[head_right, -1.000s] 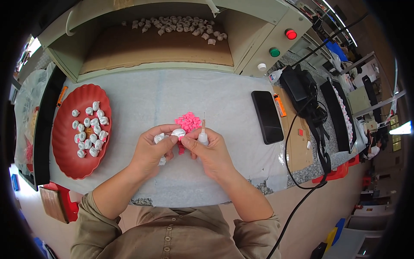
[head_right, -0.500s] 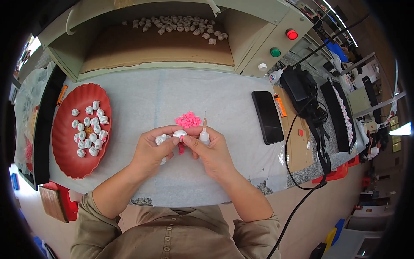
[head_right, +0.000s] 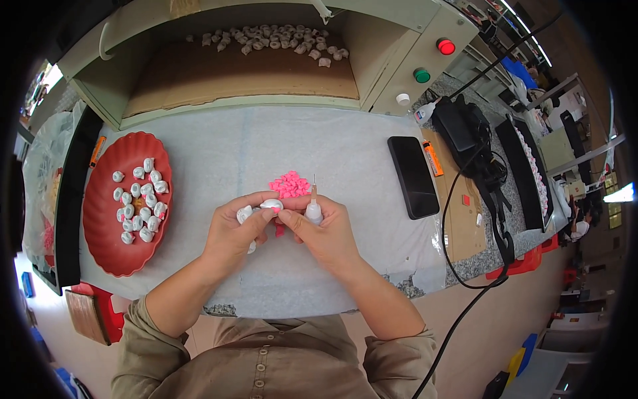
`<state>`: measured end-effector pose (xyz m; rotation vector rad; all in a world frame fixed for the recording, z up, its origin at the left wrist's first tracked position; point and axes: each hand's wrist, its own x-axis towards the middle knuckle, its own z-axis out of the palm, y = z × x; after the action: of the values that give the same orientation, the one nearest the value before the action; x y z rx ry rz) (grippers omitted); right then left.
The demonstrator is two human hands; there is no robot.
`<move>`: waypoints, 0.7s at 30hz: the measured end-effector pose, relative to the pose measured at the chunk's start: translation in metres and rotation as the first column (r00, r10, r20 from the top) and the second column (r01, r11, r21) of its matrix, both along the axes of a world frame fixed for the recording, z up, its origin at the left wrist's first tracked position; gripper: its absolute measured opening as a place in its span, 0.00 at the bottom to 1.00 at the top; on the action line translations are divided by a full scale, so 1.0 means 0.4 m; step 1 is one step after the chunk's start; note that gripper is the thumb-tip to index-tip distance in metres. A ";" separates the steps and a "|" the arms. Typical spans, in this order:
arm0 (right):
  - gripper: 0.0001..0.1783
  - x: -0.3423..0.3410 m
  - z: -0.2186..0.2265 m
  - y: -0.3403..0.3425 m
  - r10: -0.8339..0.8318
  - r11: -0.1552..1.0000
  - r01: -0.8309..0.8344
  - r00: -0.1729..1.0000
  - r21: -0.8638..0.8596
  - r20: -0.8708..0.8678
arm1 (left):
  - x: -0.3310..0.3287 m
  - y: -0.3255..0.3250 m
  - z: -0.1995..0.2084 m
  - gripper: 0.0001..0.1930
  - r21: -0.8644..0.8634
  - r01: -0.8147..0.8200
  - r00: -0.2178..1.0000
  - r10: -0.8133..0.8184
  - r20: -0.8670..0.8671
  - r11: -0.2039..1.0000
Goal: Applying glue to small white plastic components and attaching them to a pink structure as part of toy assembly.
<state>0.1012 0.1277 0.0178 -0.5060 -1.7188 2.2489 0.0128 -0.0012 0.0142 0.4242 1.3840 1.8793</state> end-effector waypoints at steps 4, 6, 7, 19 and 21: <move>0.09 -0.001 0.004 0.000 0.001 0.999 -0.001 1.000 0.039 0.009 | -0.005 -0.004 -0.003 0.13 -0.021 0.039 0.999 -0.039 0.007 0.999; 0.09 -0.003 0.006 -0.001 0.008 0.999 -0.008 1.000 0.034 0.003 | -0.005 -0.004 -0.006 0.13 -0.009 0.040 0.999 -0.040 0.010 0.999; 0.08 -0.003 0.006 -0.003 0.015 0.999 -0.014 1.000 0.031 -0.001 | -0.003 -0.003 -0.008 0.12 -0.001 0.024 1.000 -0.024 0.014 1.000; 0.05 -0.013 0.005 -0.022 -0.052 0.990 0.050 0.999 -0.134 -0.005 | 0.003 0.003 -0.009 0.10 0.003 -0.018 0.997 0.018 0.074 1.000; 0.05 -0.012 0.001 -0.017 -0.040 0.989 0.040 0.999 -0.140 0.001 | -0.002 0.003 -0.002 0.10 -0.022 0.005 0.996 -0.003 0.087 1.000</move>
<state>0.0965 0.1209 0.0184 -0.5630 -1.5429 2.3520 0.0121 0.0002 0.0136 0.3297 1.3436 1.8551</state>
